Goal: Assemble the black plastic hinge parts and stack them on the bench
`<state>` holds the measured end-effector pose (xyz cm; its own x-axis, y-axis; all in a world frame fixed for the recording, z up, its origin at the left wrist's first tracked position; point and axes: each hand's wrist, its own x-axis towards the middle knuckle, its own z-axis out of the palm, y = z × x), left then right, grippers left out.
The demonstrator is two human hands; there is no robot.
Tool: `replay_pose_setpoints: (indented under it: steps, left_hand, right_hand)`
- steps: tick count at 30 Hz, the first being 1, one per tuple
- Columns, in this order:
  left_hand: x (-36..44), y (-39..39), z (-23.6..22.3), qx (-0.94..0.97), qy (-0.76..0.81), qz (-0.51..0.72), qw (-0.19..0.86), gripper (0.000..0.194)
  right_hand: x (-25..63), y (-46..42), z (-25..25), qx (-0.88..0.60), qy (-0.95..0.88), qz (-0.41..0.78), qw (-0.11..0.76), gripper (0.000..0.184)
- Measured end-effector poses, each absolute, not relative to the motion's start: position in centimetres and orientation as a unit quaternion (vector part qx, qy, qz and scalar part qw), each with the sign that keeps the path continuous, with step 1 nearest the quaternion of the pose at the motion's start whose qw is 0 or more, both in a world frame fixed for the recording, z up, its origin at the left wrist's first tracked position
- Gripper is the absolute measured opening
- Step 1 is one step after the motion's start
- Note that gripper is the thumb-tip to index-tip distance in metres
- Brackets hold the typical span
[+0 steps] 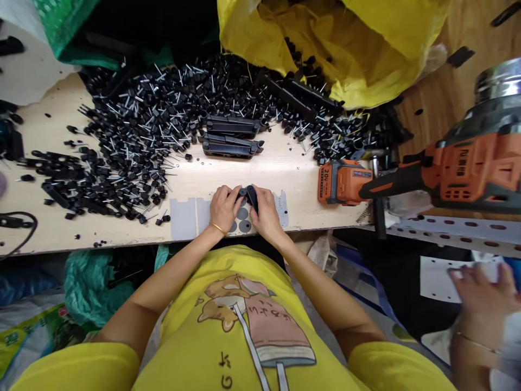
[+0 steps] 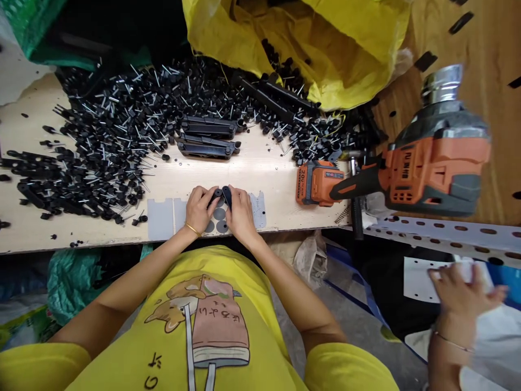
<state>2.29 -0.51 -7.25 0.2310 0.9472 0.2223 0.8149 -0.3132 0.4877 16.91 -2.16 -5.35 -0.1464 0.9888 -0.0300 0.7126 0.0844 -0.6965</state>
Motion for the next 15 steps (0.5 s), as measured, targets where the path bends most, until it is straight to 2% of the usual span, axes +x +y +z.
replay_pose_setpoints:
  steps: [15]
  left_hand:
    - [2.67,-1.03,-7.34,0.757,0.586,0.242,0.157,0.034]
  right_hand:
    - [17.41,-2.12,-5.32,-0.589,-0.701,0.326,0.235,0.065]
